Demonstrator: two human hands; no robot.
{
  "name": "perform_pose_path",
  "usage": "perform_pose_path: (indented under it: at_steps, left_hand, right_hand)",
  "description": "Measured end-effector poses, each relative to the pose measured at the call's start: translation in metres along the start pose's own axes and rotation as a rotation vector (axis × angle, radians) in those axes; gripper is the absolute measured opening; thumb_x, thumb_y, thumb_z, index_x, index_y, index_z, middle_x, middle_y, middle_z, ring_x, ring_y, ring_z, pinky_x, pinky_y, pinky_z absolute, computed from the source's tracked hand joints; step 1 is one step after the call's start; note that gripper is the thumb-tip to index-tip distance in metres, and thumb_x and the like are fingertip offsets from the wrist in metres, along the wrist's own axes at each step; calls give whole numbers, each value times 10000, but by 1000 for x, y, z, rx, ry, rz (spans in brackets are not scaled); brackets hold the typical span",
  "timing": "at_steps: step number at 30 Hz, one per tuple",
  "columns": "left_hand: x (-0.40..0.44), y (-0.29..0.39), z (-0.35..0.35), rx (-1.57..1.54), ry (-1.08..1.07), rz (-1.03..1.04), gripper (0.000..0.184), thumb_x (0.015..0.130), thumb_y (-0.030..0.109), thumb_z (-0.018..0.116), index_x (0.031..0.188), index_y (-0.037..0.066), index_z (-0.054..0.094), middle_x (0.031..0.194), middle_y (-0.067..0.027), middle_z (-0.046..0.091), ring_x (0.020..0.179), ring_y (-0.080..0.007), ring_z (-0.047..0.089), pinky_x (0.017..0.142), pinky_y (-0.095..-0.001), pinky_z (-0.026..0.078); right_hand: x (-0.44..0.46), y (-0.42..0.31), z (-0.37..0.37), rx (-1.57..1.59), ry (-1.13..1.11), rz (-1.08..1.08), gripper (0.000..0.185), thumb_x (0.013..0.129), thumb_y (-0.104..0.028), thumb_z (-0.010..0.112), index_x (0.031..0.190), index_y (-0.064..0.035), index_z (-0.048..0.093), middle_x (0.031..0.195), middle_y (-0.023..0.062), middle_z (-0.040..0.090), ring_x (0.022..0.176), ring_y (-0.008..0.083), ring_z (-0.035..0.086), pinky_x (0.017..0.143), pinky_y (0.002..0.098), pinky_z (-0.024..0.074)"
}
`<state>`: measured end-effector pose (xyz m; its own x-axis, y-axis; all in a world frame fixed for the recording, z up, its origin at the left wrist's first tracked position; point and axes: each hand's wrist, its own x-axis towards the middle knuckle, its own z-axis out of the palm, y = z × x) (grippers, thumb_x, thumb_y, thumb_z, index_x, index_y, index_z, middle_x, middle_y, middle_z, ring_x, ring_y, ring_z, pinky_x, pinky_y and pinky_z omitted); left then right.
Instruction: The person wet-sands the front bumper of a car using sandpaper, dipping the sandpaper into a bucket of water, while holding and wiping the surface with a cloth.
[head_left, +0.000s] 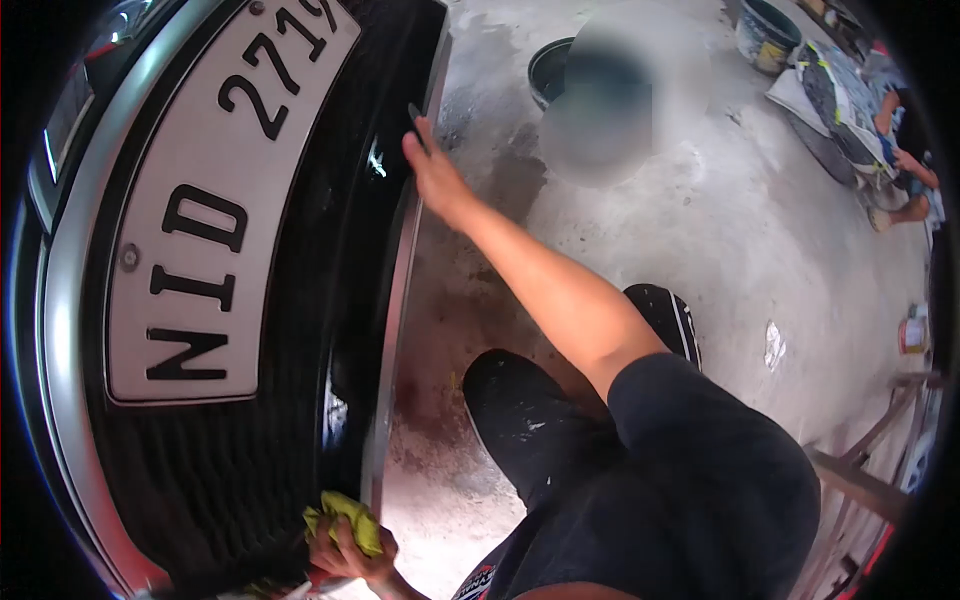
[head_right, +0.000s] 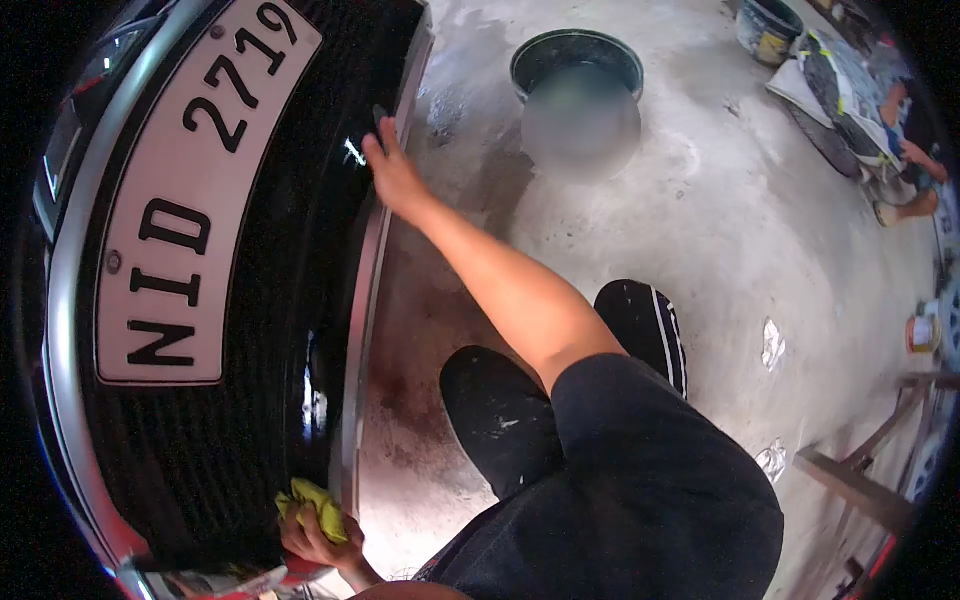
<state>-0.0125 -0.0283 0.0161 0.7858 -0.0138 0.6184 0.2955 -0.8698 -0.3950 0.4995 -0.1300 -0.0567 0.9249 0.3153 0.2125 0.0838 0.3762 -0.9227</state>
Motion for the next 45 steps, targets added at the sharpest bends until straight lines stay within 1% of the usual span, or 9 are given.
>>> perform_pose_path:
  at_steps: [2, 3, 6, 9, 12, 15, 18, 33, 45]
  left_hand:
    - [-2, -5, 1, -51, 14, 22, 512, 932, 505, 581, 1218, 87, 657, 1124, -183, 652, 1029, -375, 604, 883, -537, 470]
    - [-6, -6, 4, -22, 28, 31, 708, 989, 643, 332, 1212, 59, 664, 1127, -224, 654, 1028, -400, 620, 889, -529, 494]
    - [-4, -14, -4, -7, -82, 82, 554, 937, 495, 518, 1235, 47, 649, 1173, -231, 634, 1071, -412, 592, 909, -567, 476]
    - [1, -29, 27, 63, 296, 374, 911, 976, 479, 529, 1599, -23, 93, 869, -78, 729, 733, -367, 707, 636, -484, 574]
    - [46, -5, -1, 129, 89, 337, 696, 1017, 444, 435, 1514, -40, 381, 799, -52, 721, 631, -363, 687, 542, -437, 559]
    - [37, 2, 12, 85, 174, 220, 597, 1047, 471, 371, 1401, 21, 541, 1005, -117, 724, 902, -389, 704, 759, -547, 555]
    - [10, 11, 2, 180, -158, -22, 497, 892, 404, 585, 1235, 49, 645, 1223, -235, 611, 1085, -432, 574, 921, -586, 446]
    - [223, 128, 141, 48, -194, 13, 483, 831, 441, 669, 1169, 96, 681, 1209, -183, 618, 1123, -404, 553, 958, -534, 417]
    - [355, 179, 217, -14, -257, 132, 467, 813, 437, 676, 1180, 149, 684, 1213, -105, 622, 1077, -344, 563, 899, -482, 407]
  right_hand:
    - [0, -2, 3, -1, 33, 34, 787, 1080, -478, 377, 1590, 44, 83, 1684, 207, 71, 1562, 286, 80, 1252, 339, 107]
    - [2, -5, 4, -5, 42, 45, 782, 1082, -474, 372, 1591, 42, 79, 1684, 207, 72, 1561, 291, 89, 1253, 342, 109]
    - [-53, 8, 41, -27, 115, -42, 747, 1083, -471, 387, 1606, -5, 126, 1686, 195, 99, 1565, 285, 77, 1253, 347, 110]
    - [-96, 7, 49, -136, 5, -91, 745, 1092, -402, 384, 1594, 39, 55, 1685, 216, -5, 1565, 304, 20, 1258, 394, 62]
    - [-74, 16, 40, -148, 11, -132, 743, 1091, -389, 398, 1592, 45, 62, 1683, 222, 17, 1565, 302, 29, 1258, 382, 62]
    - [-12, 15, 19, -79, 76, -79, 748, 1089, -411, 398, 1586, 57, 93, 1677, 238, 59, 1564, 305, 50, 1256, 353, 75]
    - [51, 24, -7, -85, 79, -79, 746, 1091, -429, 375, 1586, 56, 99, 1675, 244, 56, 1564, 310, 52, 1256, 352, 71]
    - [303, 51, -122, -77, 77, -120, 773, 1062, -423, 426, 1538, 133, 177, 1630, 326, 139, 1541, 387, 151, 1257, 382, 127]
    - [51, 25, -68, -252, -401, -140, 871, 993, -313, 588, 1618, -26, 53, 1682, 235, 9, 1562, 378, 61, 1212, 616, 98]
